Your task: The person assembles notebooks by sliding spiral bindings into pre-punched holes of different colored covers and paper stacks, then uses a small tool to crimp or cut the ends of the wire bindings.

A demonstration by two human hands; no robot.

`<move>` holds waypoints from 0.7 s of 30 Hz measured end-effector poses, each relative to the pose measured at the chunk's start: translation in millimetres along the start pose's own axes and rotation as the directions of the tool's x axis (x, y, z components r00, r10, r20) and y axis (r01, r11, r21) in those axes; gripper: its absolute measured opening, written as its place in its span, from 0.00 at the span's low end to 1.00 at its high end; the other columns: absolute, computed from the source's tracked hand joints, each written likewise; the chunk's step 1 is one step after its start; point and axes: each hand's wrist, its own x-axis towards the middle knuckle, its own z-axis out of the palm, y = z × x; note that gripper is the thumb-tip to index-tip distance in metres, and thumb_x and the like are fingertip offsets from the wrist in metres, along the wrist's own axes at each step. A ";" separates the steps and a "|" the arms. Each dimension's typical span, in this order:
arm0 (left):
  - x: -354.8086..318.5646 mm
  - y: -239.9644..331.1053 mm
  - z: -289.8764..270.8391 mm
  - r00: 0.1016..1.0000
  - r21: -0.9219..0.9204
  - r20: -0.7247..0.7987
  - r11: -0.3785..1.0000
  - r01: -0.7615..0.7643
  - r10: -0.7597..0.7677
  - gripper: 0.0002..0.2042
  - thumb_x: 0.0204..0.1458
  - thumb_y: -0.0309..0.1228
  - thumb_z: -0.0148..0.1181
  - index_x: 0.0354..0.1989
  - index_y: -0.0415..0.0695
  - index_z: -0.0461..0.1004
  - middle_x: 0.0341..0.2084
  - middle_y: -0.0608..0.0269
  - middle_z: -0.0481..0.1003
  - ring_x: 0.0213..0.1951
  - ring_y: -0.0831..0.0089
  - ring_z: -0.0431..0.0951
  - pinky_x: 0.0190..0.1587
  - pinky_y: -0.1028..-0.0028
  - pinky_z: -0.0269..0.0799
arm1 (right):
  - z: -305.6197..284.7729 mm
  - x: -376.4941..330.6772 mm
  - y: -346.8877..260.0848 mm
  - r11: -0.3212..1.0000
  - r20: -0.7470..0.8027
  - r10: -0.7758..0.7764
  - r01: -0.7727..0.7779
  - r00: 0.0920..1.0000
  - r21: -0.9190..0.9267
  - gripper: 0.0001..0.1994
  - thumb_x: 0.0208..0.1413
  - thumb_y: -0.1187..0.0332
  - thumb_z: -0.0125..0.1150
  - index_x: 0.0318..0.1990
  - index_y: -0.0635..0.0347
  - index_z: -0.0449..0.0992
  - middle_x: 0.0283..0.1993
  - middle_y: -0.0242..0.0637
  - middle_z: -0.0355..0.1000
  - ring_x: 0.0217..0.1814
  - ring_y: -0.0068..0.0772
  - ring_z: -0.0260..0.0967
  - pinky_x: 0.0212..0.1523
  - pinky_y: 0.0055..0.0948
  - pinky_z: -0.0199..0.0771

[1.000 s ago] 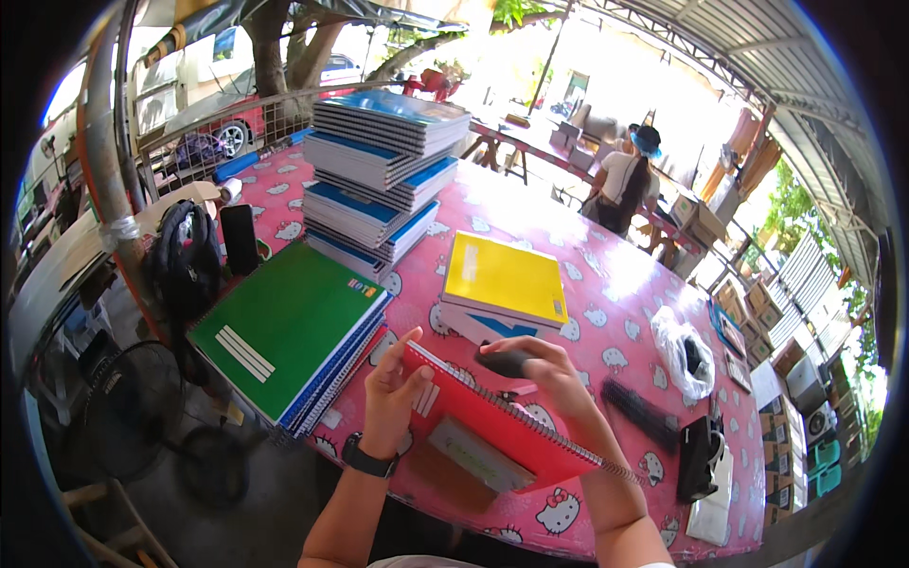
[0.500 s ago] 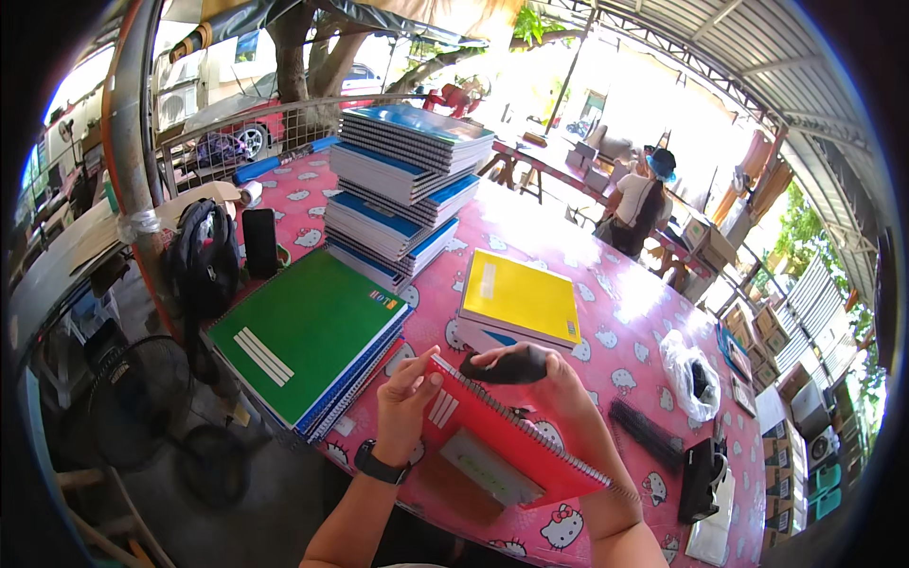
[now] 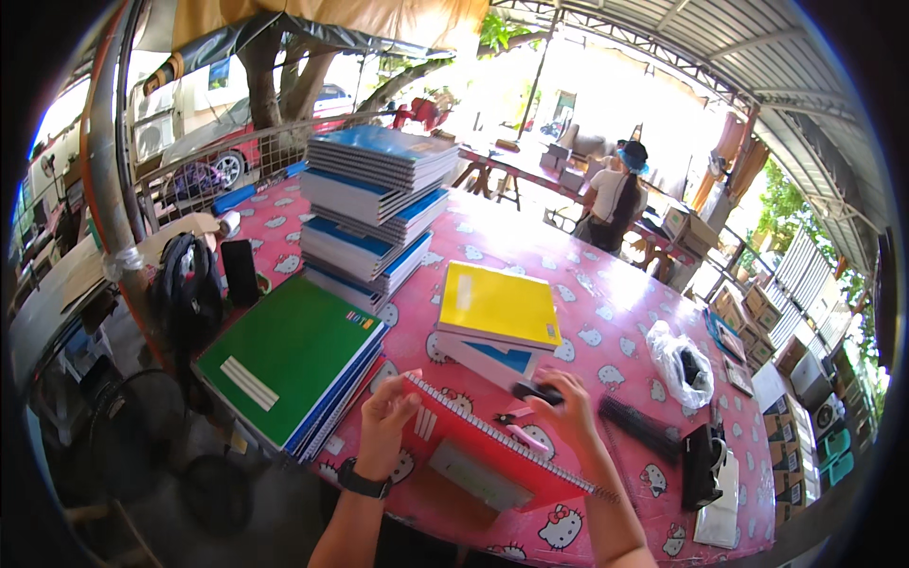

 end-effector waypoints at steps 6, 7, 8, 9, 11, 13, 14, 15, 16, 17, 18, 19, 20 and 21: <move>-2.6 -8.6 16.5 0.993 -0.029 -0.023 0.993 -0.119 0.118 0.10 0.49 0.20 0.61 0.39 0.41 0.70 0.30 0.71 0.73 0.35 0.83 0.72 0.40 0.81 0.68 | -46.8 -136.4 46.0 0.905 -0.078 0.263 -0.274 0.962 -0.324 0.21 0.36 0.64 0.71 0.40 0.60 0.75 0.48 0.44 0.72 0.57 0.49 0.61 0.55 0.42 0.61; -4.8 -11.1 22.1 0.989 -0.030 -0.050 0.989 -0.144 0.142 0.10 0.48 0.20 0.61 0.38 0.43 0.70 0.29 0.72 0.72 0.37 0.83 0.72 0.40 0.79 0.70 | -50.6 -151.0 52.7 0.920 0.097 0.206 -0.159 0.974 -0.359 0.20 0.38 0.66 0.70 0.41 0.61 0.75 0.48 0.44 0.72 0.58 0.50 0.61 0.57 0.44 0.61; -8.3 -6.0 34.2 0.991 -0.026 -0.027 0.991 -0.133 0.132 0.10 0.48 0.20 0.61 0.38 0.43 0.70 0.29 0.72 0.72 0.37 0.83 0.72 0.40 0.79 0.70 | -65.0 -150.9 48.5 0.916 0.081 0.224 -0.182 0.971 -0.357 0.20 0.38 0.66 0.70 0.41 0.61 0.75 0.48 0.44 0.72 0.58 0.50 0.61 0.57 0.44 0.61; -15.6 3.6 47.6 0.994 -0.024 -0.038 0.995 -0.101 0.101 0.11 0.47 0.20 0.63 0.37 0.44 0.71 0.29 0.71 0.72 0.35 0.81 0.72 0.38 0.78 0.70 | -86.9 -146.8 45.4 0.937 0.041 0.248 -0.229 0.968 -0.263 0.18 0.40 0.68 0.68 0.42 0.61 0.75 0.48 0.44 0.72 0.57 0.49 0.63 0.56 0.42 0.63; -27.7 26.8 68.8 0.996 -0.003 -0.039 0.997 -0.079 0.079 0.11 0.45 0.21 0.64 0.36 0.46 0.71 0.28 0.70 0.72 0.34 0.78 0.73 0.37 0.76 0.70 | -134.1 -116.2 -8.1 0.901 -0.075 0.432 -0.433 0.899 -0.004 0.16 0.44 0.72 0.65 0.43 0.62 0.75 0.48 0.44 0.72 0.54 0.47 0.67 0.54 0.39 0.67; -37.0 42.9 84.9 0.804 0.610 0.287 0.547 -0.573 0.521 0.13 0.39 0.22 0.67 0.35 0.47 0.73 0.27 0.67 0.71 0.31 0.70 0.72 0.35 0.72 0.69 | -167.1 -96.6 -80.0 0.912 -0.117 0.372 -0.339 0.921 0.234 0.15 0.46 0.73 0.65 0.44 0.62 0.75 0.48 0.42 0.73 0.50 0.42 0.70 0.50 0.34 0.70; -42.0 42.9 97.2 0.805 0.593 0.314 0.558 -0.581 0.504 0.13 0.39 0.22 0.67 0.35 0.47 0.73 0.27 0.67 0.71 0.31 0.70 0.72 0.35 0.72 0.69 | -173.2 -91.4 -109.1 0.953 -0.139 0.142 -0.097 0.980 0.289 0.16 0.46 0.72 0.65 0.45 0.61 0.74 0.48 0.41 0.73 0.48 0.39 0.71 0.48 0.31 0.71; -47.1 41.4 110.6 0.761 0.550 0.399 0.531 -0.645 0.511 0.14 0.36 0.23 0.67 0.34 0.46 0.74 0.27 0.65 0.71 0.30 0.68 0.72 0.34 0.71 0.68 | -168.6 -81.7 -139.8 0.983 -0.123 0.032 -0.009 0.992 0.182 0.16 0.46 0.71 0.66 0.44 0.61 0.74 0.46 0.40 0.73 0.47 0.38 0.71 0.47 0.31 0.71; -52.9 52.5 104.6 0.709 0.573 0.480 0.427 -0.699 0.517 0.15 0.33 0.24 0.68 0.34 0.46 0.75 0.27 0.64 0.71 0.29 0.65 0.71 0.33 0.70 0.68 | -140.6 -60.6 -161.7 0.977 -0.089 -0.115 0.129 0.989 0.169 0.17 0.46 0.69 0.66 0.44 0.60 0.74 0.44 0.39 0.74 0.45 0.37 0.71 0.46 0.31 0.71; -58.7 61.0 111.0 0.699 0.568 0.506 0.415 -0.711 0.505 0.15 0.33 0.24 0.68 0.34 0.46 0.75 0.27 0.64 0.71 0.29 0.65 0.71 0.33 0.70 0.68 | -127.9 -54.3 -170.0 0.968 -0.069 -0.143 0.154 0.987 0.198 0.16 0.46 0.68 0.66 0.43 0.59 0.73 0.42 0.38 0.73 0.43 0.38 0.71 0.44 0.31 0.71; -63.6 64.9 119.5 0.670 0.530 0.542 0.412 -0.741 0.507 0.16 0.32 0.24 0.68 0.34 0.46 0.75 0.27 0.65 0.71 0.29 0.66 0.71 0.33 0.71 0.68 | -120.5 -52.4 -168.7 0.960 -0.051 -0.170 0.177 0.984 0.218 0.16 0.46 0.67 0.66 0.43 0.59 0.73 0.40 0.37 0.73 0.41 0.38 0.71 0.42 0.31 0.71; -65.2 66.1 126.0 0.639 0.486 0.567 0.416 -0.769 0.519 0.16 0.31 0.23 0.68 0.34 0.46 0.76 0.28 0.66 0.72 0.30 0.68 0.71 0.33 0.71 0.68 | -119.5 -54.4 -164.8 0.963 -0.068 -0.162 0.173 0.984 0.208 0.16 0.46 0.67 0.66 0.43 0.59 0.73 0.40 0.37 0.73 0.41 0.38 0.71 0.42 0.31 0.71; -65.2 66.8 128.1 0.628 0.471 0.580 0.415 -0.778 0.518 0.16 0.31 0.23 0.68 0.34 0.46 0.76 0.28 0.66 0.72 0.30 0.68 0.71 0.33 0.71 0.68 | -117.6 -56.8 -161.6 0.964 -0.066 -0.167 0.177 0.984 0.200 0.15 0.46 0.67 0.66 0.41 0.58 0.73 0.38 0.36 0.73 0.39 0.37 0.70 0.40 0.31 0.70; -65.7 67.4 128.5 0.633 0.460 0.581 0.434 -0.774 0.512 0.15 0.34 0.27 0.69 0.33 0.45 0.75 0.27 0.64 0.71 0.29 0.68 0.71 0.31 0.73 0.66 | -116.9 -58.4 -160.8 0.964 -0.063 -0.173 0.182 0.983 0.194 0.14 0.46 0.67 0.66 0.39 0.58 0.73 0.36 0.36 0.72 0.38 0.37 0.70 0.38 0.31 0.70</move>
